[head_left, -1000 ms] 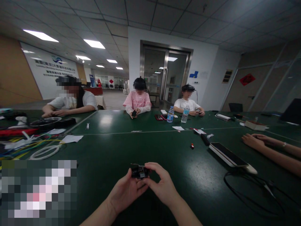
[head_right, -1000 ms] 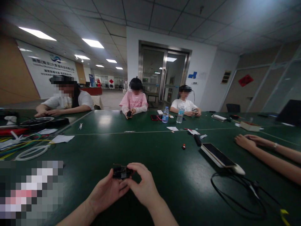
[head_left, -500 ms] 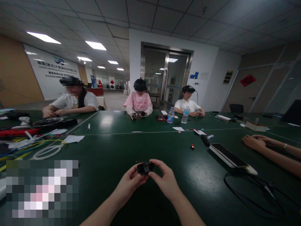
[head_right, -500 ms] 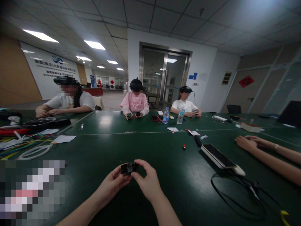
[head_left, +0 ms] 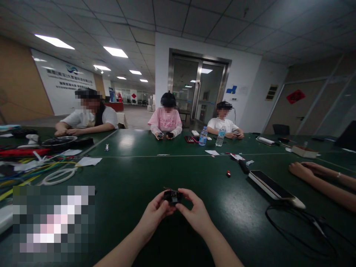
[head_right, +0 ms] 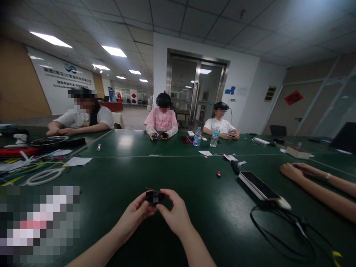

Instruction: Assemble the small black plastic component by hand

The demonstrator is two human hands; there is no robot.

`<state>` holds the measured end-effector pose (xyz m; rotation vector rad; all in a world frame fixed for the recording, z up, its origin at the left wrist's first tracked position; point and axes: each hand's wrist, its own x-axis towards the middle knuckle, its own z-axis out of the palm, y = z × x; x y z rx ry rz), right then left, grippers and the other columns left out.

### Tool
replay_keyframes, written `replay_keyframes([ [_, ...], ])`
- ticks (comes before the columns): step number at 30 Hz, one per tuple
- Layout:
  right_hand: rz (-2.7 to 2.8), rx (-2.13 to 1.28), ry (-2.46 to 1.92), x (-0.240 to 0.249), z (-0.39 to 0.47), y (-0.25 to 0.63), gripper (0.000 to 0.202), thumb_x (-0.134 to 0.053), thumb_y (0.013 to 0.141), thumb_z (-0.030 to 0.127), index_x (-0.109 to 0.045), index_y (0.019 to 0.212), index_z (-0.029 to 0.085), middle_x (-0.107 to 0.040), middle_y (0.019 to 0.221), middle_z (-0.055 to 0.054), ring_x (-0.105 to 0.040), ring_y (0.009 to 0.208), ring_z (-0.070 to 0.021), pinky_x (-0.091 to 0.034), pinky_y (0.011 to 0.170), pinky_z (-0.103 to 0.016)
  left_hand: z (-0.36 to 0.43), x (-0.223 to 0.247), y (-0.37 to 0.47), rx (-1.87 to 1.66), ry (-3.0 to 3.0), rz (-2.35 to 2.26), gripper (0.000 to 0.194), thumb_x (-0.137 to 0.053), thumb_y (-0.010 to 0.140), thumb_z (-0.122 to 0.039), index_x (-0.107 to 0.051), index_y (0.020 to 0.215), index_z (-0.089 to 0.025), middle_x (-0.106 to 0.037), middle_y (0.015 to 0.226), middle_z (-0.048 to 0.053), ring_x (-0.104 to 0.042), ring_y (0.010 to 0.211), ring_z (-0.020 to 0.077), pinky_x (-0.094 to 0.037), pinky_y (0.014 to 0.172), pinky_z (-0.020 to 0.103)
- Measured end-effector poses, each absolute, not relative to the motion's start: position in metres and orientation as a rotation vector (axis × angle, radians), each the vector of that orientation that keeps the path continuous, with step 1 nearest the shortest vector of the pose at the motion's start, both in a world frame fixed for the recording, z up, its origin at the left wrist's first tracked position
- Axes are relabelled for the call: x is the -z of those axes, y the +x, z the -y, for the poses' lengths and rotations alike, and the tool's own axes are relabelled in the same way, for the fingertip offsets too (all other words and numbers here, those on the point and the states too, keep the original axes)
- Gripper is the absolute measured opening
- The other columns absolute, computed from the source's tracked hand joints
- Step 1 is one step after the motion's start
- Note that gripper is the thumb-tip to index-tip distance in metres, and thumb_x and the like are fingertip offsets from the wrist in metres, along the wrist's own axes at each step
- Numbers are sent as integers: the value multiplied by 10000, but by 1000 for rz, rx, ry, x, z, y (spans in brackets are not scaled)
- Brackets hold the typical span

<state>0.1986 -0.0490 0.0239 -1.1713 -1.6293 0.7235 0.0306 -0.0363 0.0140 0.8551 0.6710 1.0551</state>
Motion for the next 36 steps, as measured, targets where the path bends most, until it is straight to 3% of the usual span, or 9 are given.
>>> replay_keyframes([
  [10, 1612, -784, -1239, -25, 49, 197, 408, -614, 721, 209, -547, 1122, 248, -627, 1055, -29, -574, 989, -207, -431, 910, -395, 36, -18, 30, -1062, 891, -686, 322, -637, 747, -274, -595, 1051, -176, -672, 1002, 85, -645, 852, 197, -500, 737, 307],
  [18, 1659, -787, -1251, -23, 49, 197, 413, -586, 743, 201, -520, 1145, 273, -620, 1080, -22, -567, 1010, -202, -421, 911, -399, 32, -14, 29, -1042, 925, -728, 347, -654, 727, -238, -599, 1060, -158, -684, 991, 99, -652, 862, 209, -513, 748, 310],
  [25, 1697, -693, -1177, -24, 51, 196, 355, -617, 718, 181, -587, 1051, 300, -516, 1204, -38, -491, 1126, -223, -411, 925, -419, 32, -11, 32, -1103, 1049, -808, 350, -668, 690, -325, -616, 1001, -173, -689, 946, 63, -639, 841, 204, -521, 739, 308],
  [36, 1706, -682, -1160, -24, 50, 193, 288, -624, 712, 142, -632, 969, 272, -559, 1091, -32, -537, 1052, -201, -415, 939, -401, 37, -19, 34, -1074, 1091, -845, 333, -654, 693, -331, -615, 982, -171, -672, 906, 41, -623, 826, 201, -516, 747, 319],
])
